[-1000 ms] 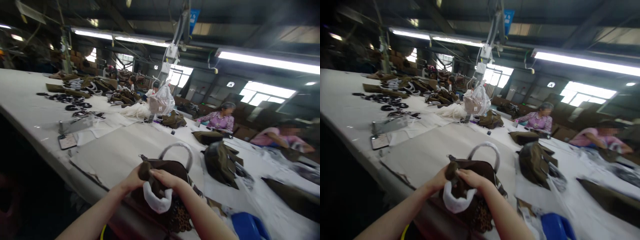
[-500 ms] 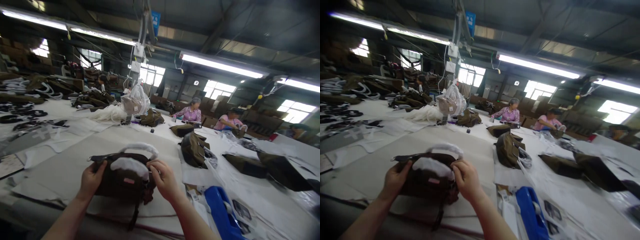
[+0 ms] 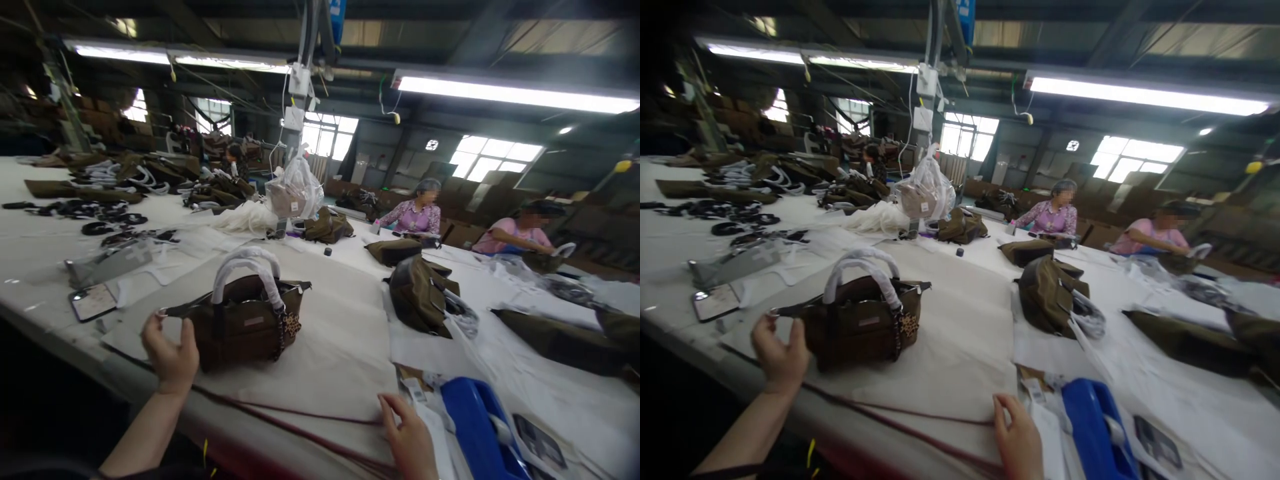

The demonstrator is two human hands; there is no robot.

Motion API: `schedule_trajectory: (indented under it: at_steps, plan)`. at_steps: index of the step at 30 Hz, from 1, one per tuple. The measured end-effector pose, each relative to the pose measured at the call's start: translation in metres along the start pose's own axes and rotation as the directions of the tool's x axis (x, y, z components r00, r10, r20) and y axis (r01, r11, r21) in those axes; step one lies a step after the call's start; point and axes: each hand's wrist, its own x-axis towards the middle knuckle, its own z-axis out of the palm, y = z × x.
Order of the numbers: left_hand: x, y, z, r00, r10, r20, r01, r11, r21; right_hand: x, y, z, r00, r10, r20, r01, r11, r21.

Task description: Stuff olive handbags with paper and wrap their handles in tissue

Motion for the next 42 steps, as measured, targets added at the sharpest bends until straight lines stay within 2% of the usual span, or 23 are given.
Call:
schedule_trajectory:
  at_steps: [1, 2, 3, 4, 5, 6, 7, 8, 9, 10, 12, 14, 16, 18, 21, 25, 29, 31, 33, 35, 36, 40, 42]
  plan:
    - [-0.002, 0.014, -0.008, 0.988, 0.134, -0.079, -0.134, 0.991, 0.008, -0.003, 0.009, -0.003, 0.999, 0.037, -0.023, -0.037, 0.999, -0.012]
    - [-0.005, 0.030, -0.015, 0.959, 0.262, -0.110, -0.264, 0.964, -0.004, -0.005, 0.017, -0.006, 0.996, 0.072, -0.042, -0.073, 0.997, -0.019]
    - [-0.011, 0.046, -0.021, 0.924, 0.371, -0.088, -0.376, 0.925, -0.055, -0.007, 0.022, -0.009, 0.993, 0.102, -0.054, -0.103, 0.994, -0.021]
    - [-0.019, 0.063, -0.023, 0.893, 0.450, -0.006, -0.445, 0.882, -0.157, -0.008, 0.025, -0.010, 0.990, 0.126, -0.061, -0.127, 0.992, -0.019]
    - [-0.029, 0.080, -0.023, 0.853, 0.500, 0.148, -0.445, 0.845, -0.296, -0.009, 0.027, -0.011, 0.988, 0.142, -0.063, -0.143, 0.990, -0.015]
    - [-0.040, 0.096, -0.019, 0.760, 0.551, 0.345, -0.398, 0.814, -0.423, -0.011, 0.027, -0.011, 0.987, 0.150, -0.062, -0.151, 0.989, -0.008]
    - [-0.052, 0.111, -0.011, 0.624, 0.591, 0.511, -0.347, 0.795, -0.497, -0.012, 0.026, -0.010, 0.987, 0.152, -0.061, -0.152, 0.988, 0.000]
    - [-0.065, 0.124, -0.001, 0.459, 0.609, 0.646, -0.309, 0.792, -0.527, -0.014, 0.025, -0.010, 0.987, 0.149, -0.060, -0.149, 0.989, 0.010]
    - [-0.077, 0.135, 0.011, 0.311, 0.565, 0.764, -0.274, 0.823, -0.497, -0.016, 0.023, -0.009, 0.988, 0.145, -0.060, -0.144, 0.989, 0.021]
    - [-0.089, 0.144, 0.023, 0.185, 0.462, 0.867, -0.265, 0.873, -0.409, -0.018, 0.021, -0.008, 0.988, 0.142, -0.064, -0.140, 0.990, 0.032]
    - [-0.110, 0.158, 0.047, 0.027, 0.174, 0.984, -0.318, 0.935, -0.156, -0.024, 0.018, -0.008, 0.988, 0.140, -0.071, -0.137, 0.989, 0.050]
    - [-0.126, 0.168, 0.064, -0.046, 0.040, 0.998, -0.349, 0.935, -0.054, -0.030, 0.016, -0.012, 0.987, 0.139, -0.076, -0.134, 0.989, 0.065]
    - [-0.136, 0.177, 0.071, -0.113, 0.023, 0.993, -0.344, 0.937, -0.061, -0.037, 0.015, -0.018, 0.987, 0.134, -0.088, -0.128, 0.989, 0.071]
    - [-0.141, 0.184, 0.070, -0.188, 0.028, 0.982, -0.332, 0.939, -0.091, -0.044, 0.015, -0.024, 0.986, 0.133, -0.104, -0.126, 0.989, 0.071]
    - [-0.138, 0.191, 0.060, -0.302, 0.083, 0.950, -0.311, 0.933, -0.181, -0.051, 0.016, -0.031, 0.982, 0.145, -0.120, -0.137, 0.988, 0.074]
    - [-0.131, 0.194, 0.044, -0.500, 0.249, 0.829, -0.287, 0.856, -0.430, -0.054, 0.018, -0.033, 0.980, 0.169, -0.106, -0.158, 0.982, 0.103]
    - [-0.130, 0.206, 0.024, -0.610, 0.382, 0.695, -0.326, 0.678, -0.659, -0.052, 0.015, -0.031, 0.979, 0.182, -0.090, -0.172, 0.978, 0.115]
    - [-0.133, 0.216, 0.017, -0.637, 0.402, 0.658, -0.330, 0.628, -0.704, -0.051, 0.012, -0.031, 0.977, 0.197, -0.087, -0.186, 0.975, 0.118]
    - [-0.138, 0.226, 0.015, -0.610, 0.424, 0.669, -0.346, 0.618, -0.706, -0.050, 0.009, -0.032, 0.975, 0.205, -0.084, -0.193, 0.973, 0.128]
    - [-0.148, 0.230, 0.020, -0.533, 0.453, 0.714, -0.397, 0.612, -0.684, -0.050, 0.006, -0.033, 0.976, 0.201, -0.079, -0.189, 0.972, 0.140]
    - [-0.155, 0.229, 0.024, -0.517, 0.464, 0.719, -0.417, 0.597, -0.685, -0.050, 0.005, -0.033, 0.977, 0.198, -0.074, -0.186, 0.972, 0.143]
    - [-0.192, 0.215, 0.036, -0.575, 0.526, 0.627, -0.398, 0.489, -0.776, -0.053, 0.004, -0.032, 0.978, 0.200, -0.056, -0.191, 0.972, 0.139]
    - [-0.208, 0.209, 0.036, -0.553, 0.570, 0.607, -0.409, 0.449, -0.794, -0.054, 0.004, -0.031, 0.978, 0.198, -0.065, -0.188, 0.973, 0.137]
